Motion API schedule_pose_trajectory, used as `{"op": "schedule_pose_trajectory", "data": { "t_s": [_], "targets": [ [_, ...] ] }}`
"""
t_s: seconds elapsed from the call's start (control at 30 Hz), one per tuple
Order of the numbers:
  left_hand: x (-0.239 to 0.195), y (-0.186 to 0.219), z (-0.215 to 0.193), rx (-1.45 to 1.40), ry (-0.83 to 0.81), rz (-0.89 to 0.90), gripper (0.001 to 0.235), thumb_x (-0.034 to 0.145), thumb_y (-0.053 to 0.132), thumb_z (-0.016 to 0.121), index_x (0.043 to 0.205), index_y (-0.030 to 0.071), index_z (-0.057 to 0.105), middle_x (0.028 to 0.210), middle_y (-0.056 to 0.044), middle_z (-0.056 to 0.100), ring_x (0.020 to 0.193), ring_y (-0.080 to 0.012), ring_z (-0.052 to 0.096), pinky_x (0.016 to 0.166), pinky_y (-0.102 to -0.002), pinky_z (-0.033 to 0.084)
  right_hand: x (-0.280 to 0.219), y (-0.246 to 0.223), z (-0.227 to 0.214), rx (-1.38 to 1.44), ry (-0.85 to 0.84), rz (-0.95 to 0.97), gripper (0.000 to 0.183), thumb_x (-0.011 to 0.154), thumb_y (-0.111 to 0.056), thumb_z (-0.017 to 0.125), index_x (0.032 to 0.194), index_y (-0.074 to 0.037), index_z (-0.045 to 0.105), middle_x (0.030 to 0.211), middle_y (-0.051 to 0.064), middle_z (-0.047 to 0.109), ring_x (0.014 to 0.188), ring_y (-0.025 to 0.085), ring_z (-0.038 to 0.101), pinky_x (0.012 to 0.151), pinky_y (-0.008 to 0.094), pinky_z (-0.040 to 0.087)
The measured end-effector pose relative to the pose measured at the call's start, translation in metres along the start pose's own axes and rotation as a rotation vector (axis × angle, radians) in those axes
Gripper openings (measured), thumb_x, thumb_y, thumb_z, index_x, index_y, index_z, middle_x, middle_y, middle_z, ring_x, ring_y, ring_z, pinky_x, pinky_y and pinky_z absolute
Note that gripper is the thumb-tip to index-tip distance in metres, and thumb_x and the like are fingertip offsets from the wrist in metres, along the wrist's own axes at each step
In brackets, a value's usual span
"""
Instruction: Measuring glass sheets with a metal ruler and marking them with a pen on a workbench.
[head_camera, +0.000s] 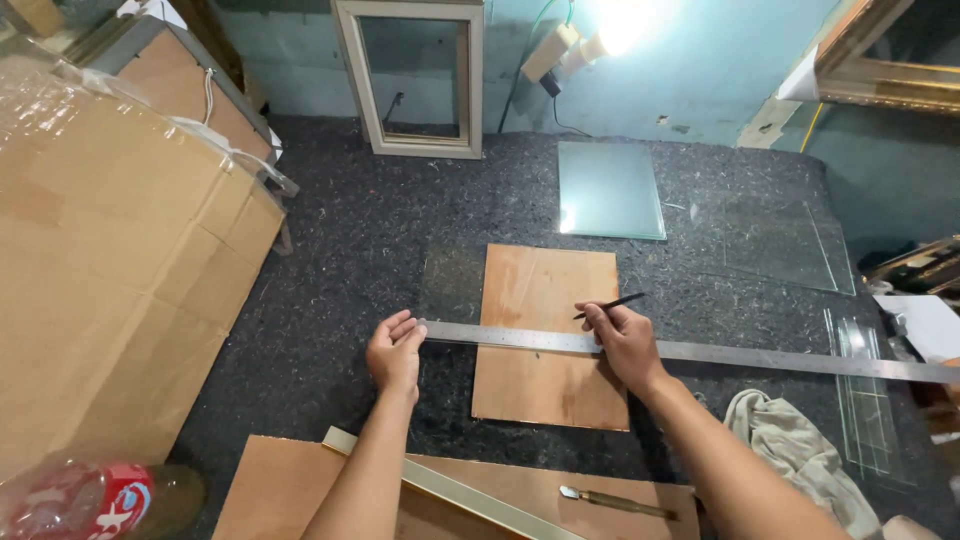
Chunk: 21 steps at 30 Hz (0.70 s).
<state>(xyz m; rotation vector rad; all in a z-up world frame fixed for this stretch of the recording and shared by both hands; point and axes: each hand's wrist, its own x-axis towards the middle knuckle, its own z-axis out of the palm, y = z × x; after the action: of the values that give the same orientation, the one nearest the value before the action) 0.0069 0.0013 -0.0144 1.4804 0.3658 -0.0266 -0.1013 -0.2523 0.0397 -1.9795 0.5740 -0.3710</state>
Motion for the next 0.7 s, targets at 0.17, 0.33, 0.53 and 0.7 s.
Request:
{"op": "schedule_pose_trajectory", "data": {
  "t_s": [0.17, 0.33, 0.53, 0.7],
  "targets": [
    [-0.002, 0.002, 0.0, -0.01, -0.006, -0.019, 0.044, 0.064, -0.004, 0.068, 0.106, 0.003, 0.059, 0.099, -0.022, 0.061, 0.098, -0.0332, 0.058, 0.081, -0.038, 0.049, 0.006, 0.028, 0.016, -0.059, 0.09, -0.11, 0.018, 0.086, -0.025, 0.056, 0.077, -0.015, 0.069, 0.058, 0.003, 0.064, 0.056, 0.017, 0.058, 0.055, 0.028, 0.045],
    [-0.003, 0.006, 0.001, -0.02, -0.01, -0.032, 0.043, 0.064, -0.005, 0.067, 0.106, 0.003, 0.059, 0.1, -0.022, 0.06, 0.099, -0.0326, 0.058, 0.081, -0.038, 0.049, 0.003, 0.038, 0.021, -0.132, 0.15, -0.181, 0.018, 0.085, -0.028, 0.057, 0.076, -0.015, 0.064, 0.06, 0.003, 0.065, 0.062, 0.021, 0.062, 0.058, 0.032, 0.047],
    [-0.008, 0.014, 0.001, -0.049, -0.014, -0.037, 0.043, 0.065, -0.007, 0.065, 0.107, 0.001, 0.057, 0.099, -0.022, 0.059, 0.097, -0.031, 0.06, 0.083, -0.037, 0.049, 0.004, 0.044, 0.024, -0.173, 0.122, -0.245, 0.018, 0.085, -0.027, 0.057, 0.076, -0.013, 0.062, 0.06, 0.004, 0.065, 0.064, 0.024, 0.063, 0.058, 0.034, 0.049],
    [-0.007, 0.012, 0.001, -0.052, -0.019, -0.041, 0.043, 0.065, -0.006, 0.066, 0.106, 0.002, 0.057, 0.098, -0.021, 0.059, 0.096, -0.0287, 0.06, 0.082, -0.035, 0.049, 0.001, 0.038, 0.025, -0.2, 0.103, -0.225, 0.013, 0.084, -0.027, 0.059, 0.077, -0.017, 0.062, 0.061, 0.002, 0.066, 0.066, 0.022, 0.064, 0.058, 0.033, 0.049]
  ]
}}
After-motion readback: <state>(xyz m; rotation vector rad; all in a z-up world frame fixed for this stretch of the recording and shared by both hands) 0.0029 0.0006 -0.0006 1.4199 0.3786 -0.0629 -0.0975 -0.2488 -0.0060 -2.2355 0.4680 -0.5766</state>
